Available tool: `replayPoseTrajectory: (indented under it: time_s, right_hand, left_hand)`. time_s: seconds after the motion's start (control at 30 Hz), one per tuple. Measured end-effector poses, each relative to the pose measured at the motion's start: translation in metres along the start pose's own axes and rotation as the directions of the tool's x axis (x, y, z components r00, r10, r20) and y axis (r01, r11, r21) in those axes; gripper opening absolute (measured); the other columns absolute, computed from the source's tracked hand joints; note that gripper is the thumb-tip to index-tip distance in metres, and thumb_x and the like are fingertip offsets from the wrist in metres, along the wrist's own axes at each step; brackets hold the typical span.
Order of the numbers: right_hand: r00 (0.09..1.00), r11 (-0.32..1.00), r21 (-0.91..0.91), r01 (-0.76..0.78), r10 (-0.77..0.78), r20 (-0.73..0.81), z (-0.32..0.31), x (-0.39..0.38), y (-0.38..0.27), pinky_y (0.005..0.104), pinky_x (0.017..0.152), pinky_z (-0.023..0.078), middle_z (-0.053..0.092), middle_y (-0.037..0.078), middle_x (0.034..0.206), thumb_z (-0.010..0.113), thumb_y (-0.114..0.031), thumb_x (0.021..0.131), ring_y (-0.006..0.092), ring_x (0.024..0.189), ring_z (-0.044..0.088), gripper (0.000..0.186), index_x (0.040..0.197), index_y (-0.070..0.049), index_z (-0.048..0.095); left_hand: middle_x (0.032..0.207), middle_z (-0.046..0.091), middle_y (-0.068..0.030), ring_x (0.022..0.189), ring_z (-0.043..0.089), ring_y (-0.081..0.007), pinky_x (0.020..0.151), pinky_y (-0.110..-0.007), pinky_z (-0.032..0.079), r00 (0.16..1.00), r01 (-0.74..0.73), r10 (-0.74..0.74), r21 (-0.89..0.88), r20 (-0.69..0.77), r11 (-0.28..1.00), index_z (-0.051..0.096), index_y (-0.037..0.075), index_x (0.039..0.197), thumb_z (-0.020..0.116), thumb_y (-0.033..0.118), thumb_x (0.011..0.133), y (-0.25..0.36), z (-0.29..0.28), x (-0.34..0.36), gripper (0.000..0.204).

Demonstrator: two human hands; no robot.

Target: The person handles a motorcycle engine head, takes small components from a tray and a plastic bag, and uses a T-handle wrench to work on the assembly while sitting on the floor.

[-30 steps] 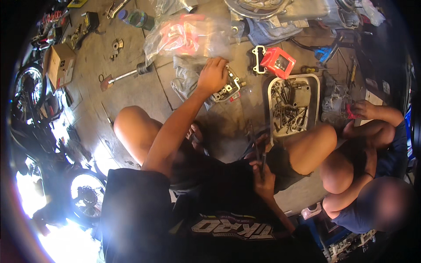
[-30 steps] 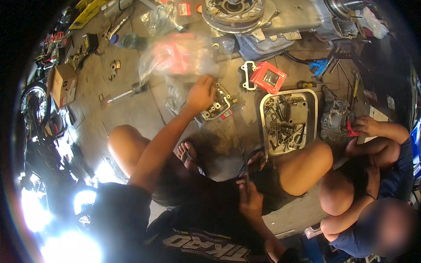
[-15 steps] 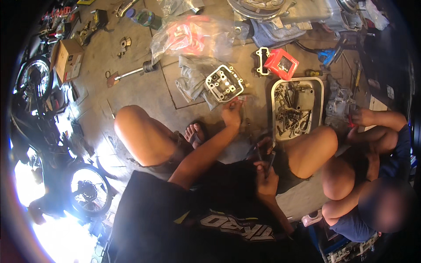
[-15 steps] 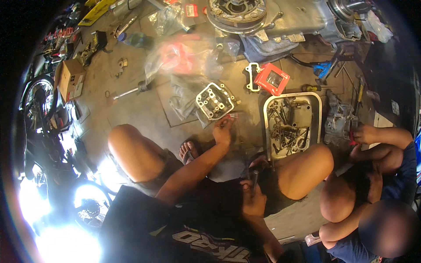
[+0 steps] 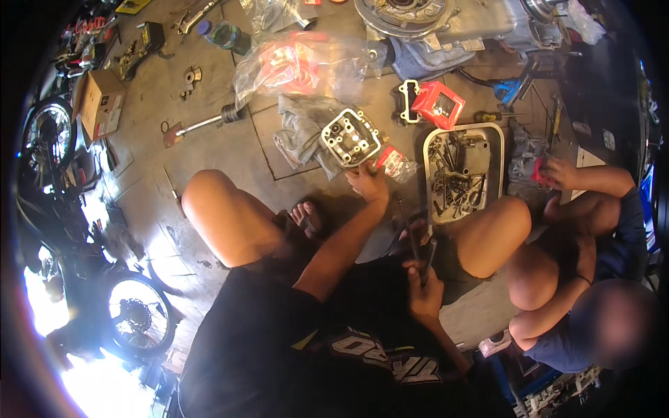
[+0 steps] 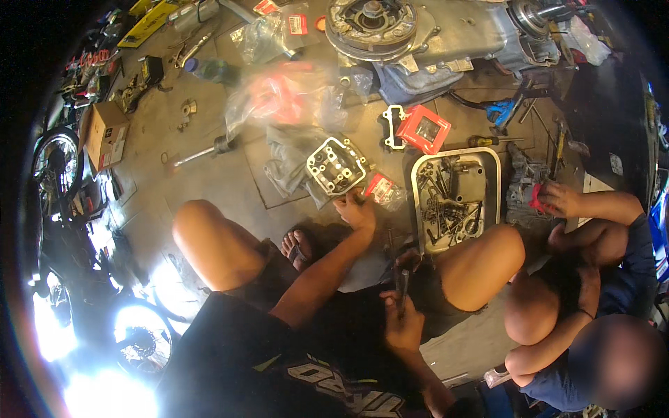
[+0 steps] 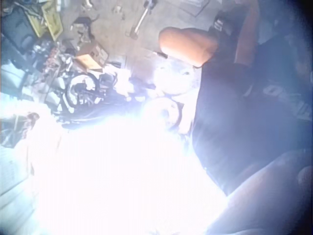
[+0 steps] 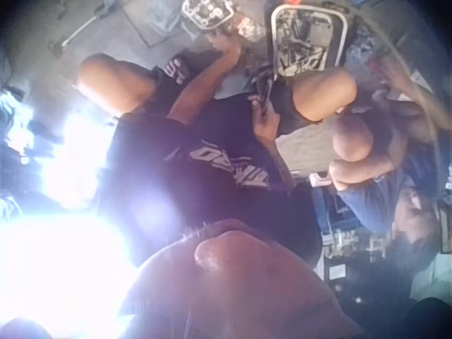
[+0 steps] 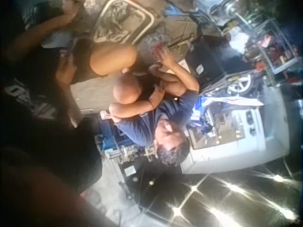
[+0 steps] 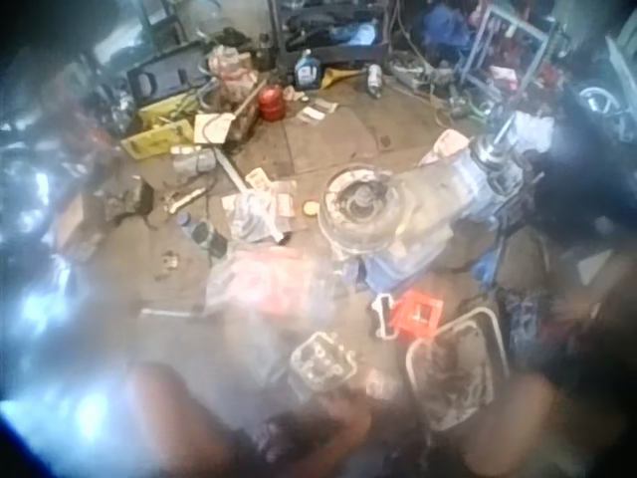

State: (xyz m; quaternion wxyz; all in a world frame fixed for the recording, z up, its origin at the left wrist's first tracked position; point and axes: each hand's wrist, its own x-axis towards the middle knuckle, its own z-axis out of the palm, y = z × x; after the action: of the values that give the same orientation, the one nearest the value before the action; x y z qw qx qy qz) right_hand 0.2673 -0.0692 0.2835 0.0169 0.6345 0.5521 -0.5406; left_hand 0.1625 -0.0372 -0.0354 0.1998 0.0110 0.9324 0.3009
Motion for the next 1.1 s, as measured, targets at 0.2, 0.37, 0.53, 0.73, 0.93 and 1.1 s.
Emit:
replayPoseTrajectory:
  time_s: [0.2, 0.37, 0.53, 0.73, 0.93, 1.1]
  right_hand:
    - [1.0, 0.998, 0.054, -0.024, 0.025, -0.012, -0.005, -0.009, -0.007, 0.0284, 0.055, 0.039, 0.052, 0.001, 0.062, 0.057, -0.021, 0.104, 0.0078, 0.057, 0.05, 0.019, 0.107, -0.006, 0.067]
    - [0.996, 0.994, -0.073, 0.077, -0.073, 0.06, -0.023, -0.005, -0.025, 0.0293, 0.057, 0.044, 0.057, 0.006, 0.065, 0.059, -0.014, 0.102, 0.0109, 0.058, 0.056, 0.014, 0.108, -0.005, 0.067]
    - [0.985, 0.986, -0.1, 0.133, -0.12, 0.122, -0.031, -0.006, -0.042, 0.0308, 0.06, 0.048, 0.065, 0.011, 0.074, 0.06, -0.012, 0.1, 0.0162, 0.064, 0.062, 0.015, 0.11, -0.003, 0.065]
    - [0.967, 0.963, -0.113, 0.246, -0.237, 0.088, -0.031, -0.001, -0.044, 0.0386, 0.08, 0.056, 0.069, 0.023, 0.111, 0.057, -0.006, 0.098, 0.0364, 0.098, 0.072, 0.034, 0.132, 0.0, 0.052]
    - [0.941, 0.93, -0.169, 0.327, -0.306, 0.144, -0.034, 0.002, -0.042, 0.039, 0.077, 0.058, 0.068, 0.026, 0.115, 0.056, 0.002, 0.092, 0.0372, 0.093, 0.074, 0.046, 0.137, 0.001, 0.051]
    - [0.932, 0.919, -0.193, 0.345, -0.311, 0.185, -0.033, 0.005, -0.042, 0.0361, 0.069, 0.059, 0.071, 0.024, 0.105, 0.057, 0.004, 0.088, 0.0338, 0.083, 0.075, 0.046, 0.134, 0.0, 0.055]
  left_hand:
    - [0.117, 0.06, -0.0126, 0.11, 0.055, -0.0319, 0.096, -0.045, 0.043, 0.942, -0.029, 0.137, -0.331, 0.307, 0.943, 0.064, 0.006, 0.097, 0.075, 0.02, 0.089, -0.017, -0.034, -0.005, 0.019]
    - [0.091, 0.066, -0.0127, 0.085, 0.063, -0.027, 0.082, -0.036, 0.049, 0.922, -0.008, 0.191, -0.475, 0.337, 0.88, 0.067, 0.004, 0.101, 0.067, 0.018, 0.097, 0.003, -0.092, -0.001, 0.014]
    - [0.094, 0.067, -0.0177, 0.088, 0.066, -0.0279, 0.081, -0.038, 0.05, 0.885, -0.32, 0.414, -0.365, 0.216, 0.874, 0.065, 0.002, 0.117, 0.065, 0.017, 0.098, 0.016, -0.113, 0.024, 0.025]
    - [0.092, 0.068, -0.0126, 0.081, 0.065, -0.0209, 0.075, -0.034, 0.052, 0.929, -0.164, 0.281, -0.411, 0.242, 0.897, 0.062, -0.002, 0.113, 0.066, 0.013, 0.097, 0.023, -0.114, 0.017, 0.023]
    - [0.085, 0.065, -0.008, 0.079, 0.062, -0.014, 0.075, -0.031, 0.051, 0.964, -0.044, 0.141, -0.387, 0.224, 0.921, 0.056, 0.0, 0.102, 0.071, 0.013, 0.094, 0.021, -0.108, 0.022, 0.022]
    - [0.084, 0.064, -0.0066, 0.077, 0.06, -0.013, 0.074, -0.029, 0.051, 0.974, 0.002, 0.087, -0.395, 0.208, 0.919, 0.053, 0.002, 0.096, 0.077, 0.013, 0.09, 0.021, -0.105, 0.028, 0.027]
